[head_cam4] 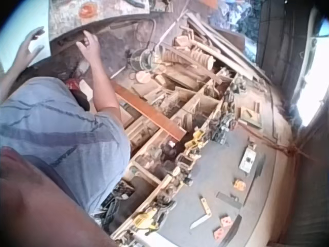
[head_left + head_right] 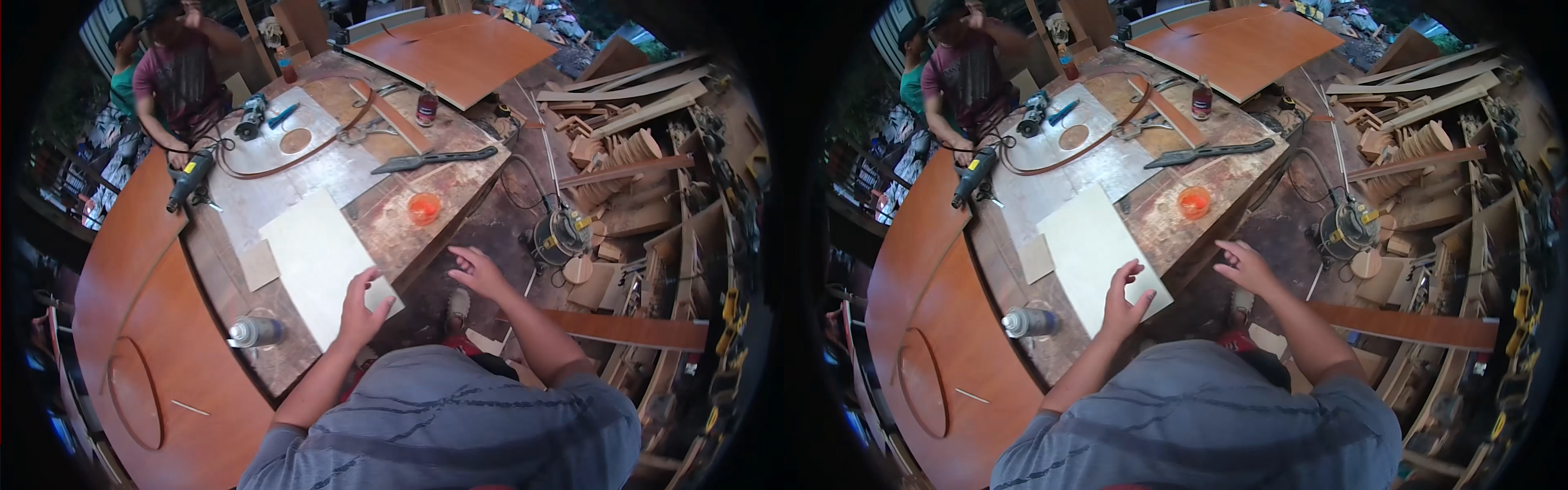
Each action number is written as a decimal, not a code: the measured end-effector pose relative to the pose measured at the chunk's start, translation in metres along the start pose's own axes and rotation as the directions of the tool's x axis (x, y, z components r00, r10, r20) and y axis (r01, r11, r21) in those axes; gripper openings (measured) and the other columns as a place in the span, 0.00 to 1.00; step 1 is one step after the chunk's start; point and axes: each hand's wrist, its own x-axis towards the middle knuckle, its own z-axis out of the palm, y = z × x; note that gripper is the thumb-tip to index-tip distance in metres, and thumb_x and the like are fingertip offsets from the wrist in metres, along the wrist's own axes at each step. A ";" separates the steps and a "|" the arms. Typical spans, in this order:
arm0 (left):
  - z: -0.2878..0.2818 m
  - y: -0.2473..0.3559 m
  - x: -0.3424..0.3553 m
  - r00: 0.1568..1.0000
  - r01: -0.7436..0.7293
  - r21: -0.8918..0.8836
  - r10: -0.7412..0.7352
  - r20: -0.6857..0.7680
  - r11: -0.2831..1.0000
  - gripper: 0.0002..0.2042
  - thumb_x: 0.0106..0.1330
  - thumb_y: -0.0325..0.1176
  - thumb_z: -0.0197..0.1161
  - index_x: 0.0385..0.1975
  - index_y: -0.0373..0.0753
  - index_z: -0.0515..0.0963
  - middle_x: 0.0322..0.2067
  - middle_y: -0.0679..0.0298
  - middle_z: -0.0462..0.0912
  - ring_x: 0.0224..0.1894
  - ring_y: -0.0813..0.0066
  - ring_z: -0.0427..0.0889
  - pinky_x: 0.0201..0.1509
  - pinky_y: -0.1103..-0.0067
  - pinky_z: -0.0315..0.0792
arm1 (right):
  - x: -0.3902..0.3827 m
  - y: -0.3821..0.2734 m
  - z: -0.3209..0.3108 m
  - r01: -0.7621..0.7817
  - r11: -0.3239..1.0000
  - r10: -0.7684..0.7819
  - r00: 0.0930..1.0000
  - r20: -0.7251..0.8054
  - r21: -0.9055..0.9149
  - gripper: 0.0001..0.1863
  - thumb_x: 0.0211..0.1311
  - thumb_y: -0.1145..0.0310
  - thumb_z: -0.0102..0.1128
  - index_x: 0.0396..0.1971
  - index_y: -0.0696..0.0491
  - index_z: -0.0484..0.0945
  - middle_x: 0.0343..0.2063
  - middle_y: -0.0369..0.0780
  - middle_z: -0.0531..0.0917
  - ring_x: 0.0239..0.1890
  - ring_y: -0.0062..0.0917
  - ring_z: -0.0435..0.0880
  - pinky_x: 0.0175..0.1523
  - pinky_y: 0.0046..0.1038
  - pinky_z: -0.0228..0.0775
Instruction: The person touches adhesive inside a container, positions and flexes a long edge-banding strip across a large wooden board, and points to the edges of the board.
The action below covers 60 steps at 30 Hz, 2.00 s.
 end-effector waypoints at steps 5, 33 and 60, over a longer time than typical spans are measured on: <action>0.096 -0.044 0.084 0.963 0.244 0.023 -0.239 -0.128 0.970 0.42 0.49 0.33 0.77 0.64 0.32 0.61 0.58 0.48 0.72 0.61 0.58 0.72 0.63 0.69 0.68 | 0.110 0.028 -0.062 0.203 0.964 -0.175 0.971 0.163 -0.173 0.29 0.55 0.57 0.68 0.58 0.47 0.74 0.39 0.42 0.77 0.38 0.34 0.79 0.47 0.32 0.74; 0.173 -0.038 0.205 0.933 0.157 0.125 -0.106 -0.344 0.980 0.37 0.39 0.32 0.79 0.53 0.37 0.69 0.48 0.53 0.75 0.53 0.56 0.76 0.58 0.69 0.71 | 0.210 0.010 -0.084 0.443 0.691 -0.046 0.815 0.577 -0.571 0.39 0.51 0.46 0.68 0.62 0.43 0.66 0.40 0.46 0.83 0.44 0.43 0.83 0.47 0.43 0.75; 0.275 0.042 0.387 0.945 -0.004 0.389 0.131 -0.300 0.921 0.37 0.41 0.30 0.78 0.54 0.35 0.67 0.48 0.53 0.74 0.53 0.58 0.76 0.58 0.71 0.71 | 0.330 0.094 -0.331 0.762 0.573 -0.511 0.619 0.596 -0.301 0.36 0.44 0.48 0.72 0.55 0.44 0.71 0.39 0.42 0.82 0.42 0.42 0.81 0.45 0.39 0.74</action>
